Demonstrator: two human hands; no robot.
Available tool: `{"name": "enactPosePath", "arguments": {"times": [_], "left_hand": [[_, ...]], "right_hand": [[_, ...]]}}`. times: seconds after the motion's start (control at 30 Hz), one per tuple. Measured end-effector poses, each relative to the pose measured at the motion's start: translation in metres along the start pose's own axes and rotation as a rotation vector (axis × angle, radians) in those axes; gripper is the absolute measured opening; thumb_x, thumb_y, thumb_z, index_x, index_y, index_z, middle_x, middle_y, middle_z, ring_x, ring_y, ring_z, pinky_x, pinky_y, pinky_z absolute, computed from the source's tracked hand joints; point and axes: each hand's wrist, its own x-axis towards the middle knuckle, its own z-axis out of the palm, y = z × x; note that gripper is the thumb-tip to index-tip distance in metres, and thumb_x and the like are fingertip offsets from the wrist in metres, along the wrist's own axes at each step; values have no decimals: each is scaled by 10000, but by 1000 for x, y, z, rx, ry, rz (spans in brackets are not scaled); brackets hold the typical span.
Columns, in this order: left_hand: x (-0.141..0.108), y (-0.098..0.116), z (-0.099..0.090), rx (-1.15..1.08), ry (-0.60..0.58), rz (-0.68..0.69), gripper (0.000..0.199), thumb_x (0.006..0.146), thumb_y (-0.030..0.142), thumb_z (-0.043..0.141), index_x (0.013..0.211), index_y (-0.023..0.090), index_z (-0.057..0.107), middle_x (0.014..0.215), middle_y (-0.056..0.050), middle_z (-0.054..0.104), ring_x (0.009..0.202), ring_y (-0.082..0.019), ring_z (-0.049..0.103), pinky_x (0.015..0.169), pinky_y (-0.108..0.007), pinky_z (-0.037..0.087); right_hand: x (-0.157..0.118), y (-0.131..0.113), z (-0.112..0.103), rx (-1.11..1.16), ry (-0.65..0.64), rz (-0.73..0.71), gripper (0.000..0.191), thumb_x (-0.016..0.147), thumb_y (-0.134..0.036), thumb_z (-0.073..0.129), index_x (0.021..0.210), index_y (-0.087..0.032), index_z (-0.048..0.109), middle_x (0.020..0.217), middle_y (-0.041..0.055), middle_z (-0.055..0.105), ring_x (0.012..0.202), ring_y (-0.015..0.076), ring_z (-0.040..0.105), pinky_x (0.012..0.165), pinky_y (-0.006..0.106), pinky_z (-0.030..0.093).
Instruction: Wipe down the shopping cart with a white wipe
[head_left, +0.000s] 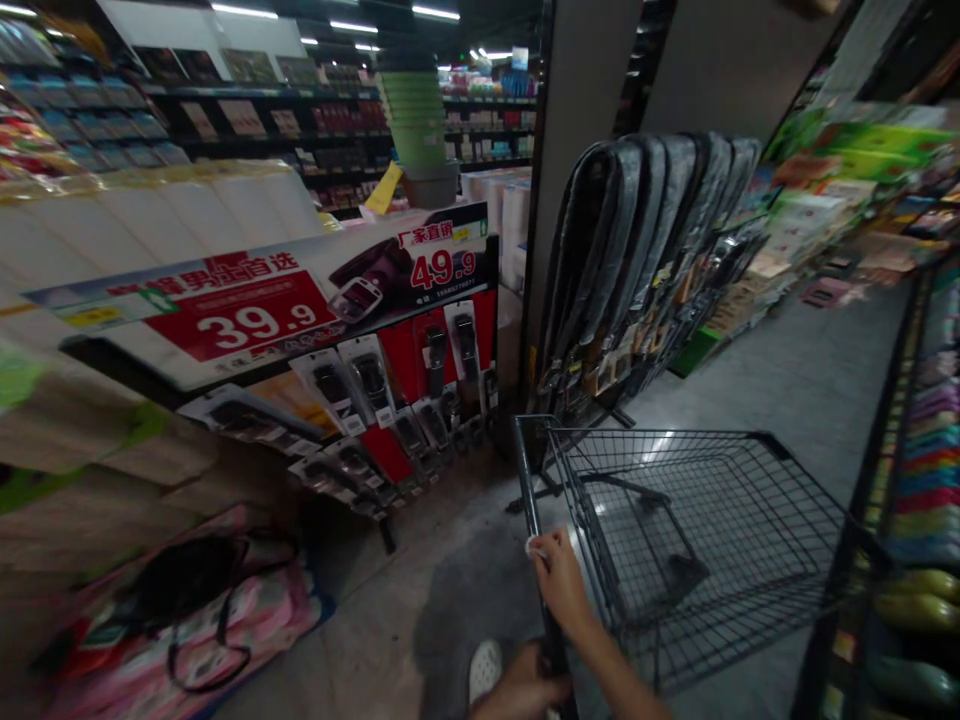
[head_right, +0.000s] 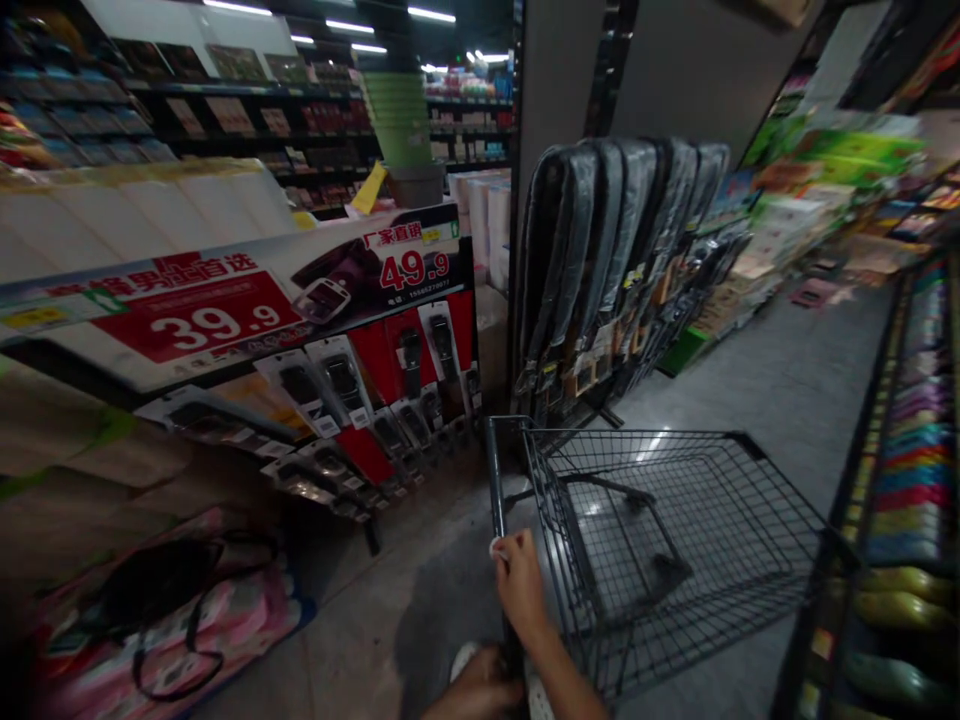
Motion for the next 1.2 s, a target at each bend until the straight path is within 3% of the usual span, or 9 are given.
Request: {"name": "enactPosePath", "arguments": {"times": [0.13, 0.23, 0.33, 0.47, 0.57, 0.73, 0.97, 1.1, 1.2], "left_hand": [[3, -1, -30, 37, 104, 4, 188, 825, 280, 635, 964, 158, 605, 799, 17, 638, 659, -109, 597, 667, -295, 515], [12, 8, -42, 88, 187, 25, 243, 905, 366, 548, 994, 143, 586, 819, 7, 614, 656, -95, 574, 635, -276, 511], [24, 26, -35, 135, 222, 94, 292, 908, 399, 538, 1052, 149, 583, 923, -23, 630, 755, -121, 605, 692, -309, 534], [36, 43, -11, 204, 229, 205, 293, 893, 394, 563, 1048, 148, 599, 1032, -45, 636, 905, -167, 621, 799, -372, 538], [39, 44, 4, 256, 248, 250, 270, 879, 368, 590, 1032, 147, 610, 1069, -49, 637, 985, -191, 613, 869, -411, 520], [37, 37, 12, 293, 316, 275, 313, 873, 356, 598, 1116, 158, 589, 1179, -73, 610, 1096, -218, 580, 957, -470, 471], [33, 37, 13, 280, 337, 304, 319, 839, 283, 620, 1125, 145, 586, 1172, -83, 641, 1139, -222, 574, 1031, -454, 403], [29, 34, 14, 264, 339, 308, 449, 761, 233, 603, 1187, 99, 556, 1218, -139, 642, 1184, -240, 566, 1044, -328, 381], [27, 33, 15, 256, 339, 304, 525, 717, 250, 598, 1209, 77, 540, 1231, -164, 636, 1195, -265, 562, 1041, -326, 383]], "right_hand": [[-49, -5, -12, -28, -13, 3, 243, 816, -94, 448, 841, -210, 660, 892, 46, 571, 858, 165, 593, 792, 260, 468], [-82, -7, -15, -65, 1, 18, 308, 770, -29, 451, 816, -231, 679, 869, 40, 591, 875, 174, 581, 809, 271, 439], [-110, 2, -13, -48, 13, 16, 371, 745, -11, 462, 892, -254, 700, 920, 48, 627, 923, 179, 594, 844, 272, 441], [-127, 31, -21, 66, 35, 45, 342, 780, -105, 466, 1005, -230, 691, 938, 58, 683, 890, 164, 654, 803, 227, 495], [-120, 54, -37, 37, 138, 134, 285, 871, -243, 430, 1039, -178, 651, 928, 84, 699, 838, 181, 673, 751, 254, 524], [-96, 74, -51, -47, 248, 173, 328, 899, -378, 418, 883, -174, 675, 873, 102, 684, 806, 210, 665, 742, 300, 529], [-81, 67, -35, -232, 253, 144, 298, 899, -315, 443, 950, -224, 722, 905, 77, 662, 759, 192, 653, 675, 272, 493], [-48, 57, -34, -373, 249, 167, 235, 868, -246, 512, 953, -248, 732, 858, 77, 644, 804, 226, 613, 679, 294, 432], [-15, 49, -34, -445, 232, 173, 208, 858, -215, 543, 933, -242, 734, 848, 76, 642, 828, 227, 584, 700, 300, 391]]}}
